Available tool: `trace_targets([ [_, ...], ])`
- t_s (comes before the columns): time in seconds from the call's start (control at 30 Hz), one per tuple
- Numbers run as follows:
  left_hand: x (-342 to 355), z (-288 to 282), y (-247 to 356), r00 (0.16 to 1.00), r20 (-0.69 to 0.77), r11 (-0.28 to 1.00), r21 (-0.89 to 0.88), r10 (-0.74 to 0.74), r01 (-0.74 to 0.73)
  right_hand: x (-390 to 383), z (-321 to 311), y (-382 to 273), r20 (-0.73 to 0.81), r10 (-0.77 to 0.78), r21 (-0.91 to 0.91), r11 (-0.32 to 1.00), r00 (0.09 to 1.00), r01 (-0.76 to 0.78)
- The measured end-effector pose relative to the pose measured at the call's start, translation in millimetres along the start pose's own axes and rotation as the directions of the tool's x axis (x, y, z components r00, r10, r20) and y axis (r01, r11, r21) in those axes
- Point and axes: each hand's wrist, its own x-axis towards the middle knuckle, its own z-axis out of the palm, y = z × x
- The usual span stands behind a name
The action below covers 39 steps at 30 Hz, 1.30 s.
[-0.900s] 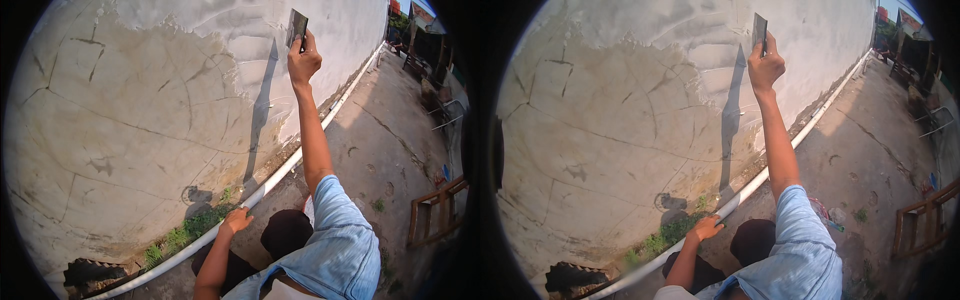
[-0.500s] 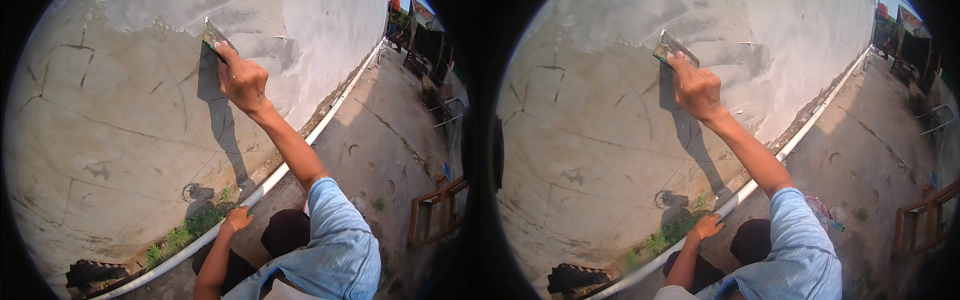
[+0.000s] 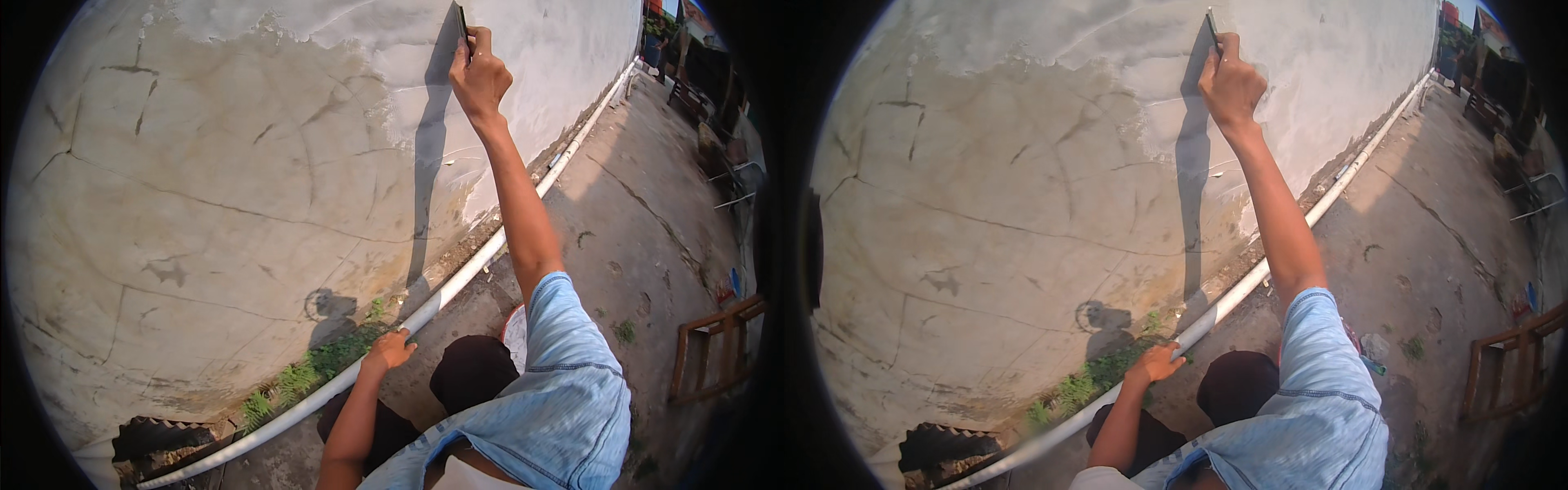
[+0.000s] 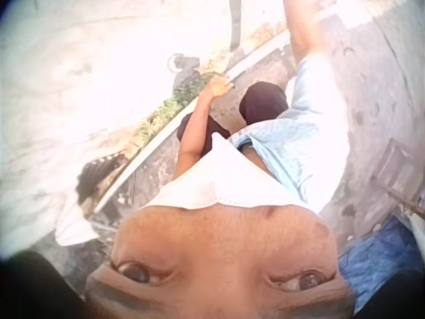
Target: The person applies white plaster to a curved outdoor wall using a trowel and a smaller hand tool. They repeatedly scoop plaster from a red bucket and smooth it onto the wall surface, working along a white pipe at the base.
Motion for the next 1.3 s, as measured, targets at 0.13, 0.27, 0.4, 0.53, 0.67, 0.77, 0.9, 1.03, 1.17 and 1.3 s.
trace_targets([
  [0.13,-1.5,0.7,-0.5,1.0,0.014,1.0,-0.001,0.001,-0.001,-37.4,-15.9,-47.3,0.024,-0.333,0.031,0.943,0.943,0.332],
  [0.27,1.0,7.0,-9.8,1.0,0.011,1.0,0.012,-0.005,0.005,-8.9,-21.2,-1.3,-0.152,-0.162,0.066,0.983,0.975,0.174],
  [0.4,-1.4,1.8,-6.7,0.998,0.048,1.0,0.002,-0.028,0.028,31.3,-10.4,51.3,-0.14,-0.016,-0.065,0.998,0.99,0.007],
  [0.53,0.5,6.9,-15.0,1.0,0.014,1.0,0.003,-0.014,0.014,-0.2,5.2,25.1,0.093,-0.14,-0.152,0.976,0.986,0.153],
  [0.67,-0.1,8.6,-13.2,0.999,0.033,1.0,0.003,-0.023,0.023,-59.2,-4.8,5.9,0.068,-0.467,0.008,0.884,0.882,0.467],
  [0.77,-0.1,5.5,-13.2,1.0,0.007,0.999,0.024,-0.025,0.025,-32.3,-30.8,4.2,-0.024,-0.367,0.01,0.93,0.93,0.368],
  [0.9,2.4,8.7,-16.4,1.0,0.026,1.0,-0.003,-0.001,0.001,45.0,-14.3,46.6,-0.124,-0.182,-0.086,0.981,0.975,0.172],
  [1.03,-6.2,-4.0,-3.2,0.999,0.022,0.999,-0.005,-0.047,0.047,55.5,7.6,57.7,-0.012,-0.202,-0.088,0.976,0.979,0.2],
  [1.17,-0.6,1.9,-9.8,0.999,0.011,0.999,-0.025,-0.045,0.046,-9.0,-8.6,28.8,0.096,-0.357,0.019,0.934,0.929,0.357],
  [1.3,1.8,9.5,-18.9,0.999,0.018,1.0,0.015,-0.028,0.027,-24.1,-40.1,17.7,0.137,-0.456,0.122,0.889,0.88,0.442],
])
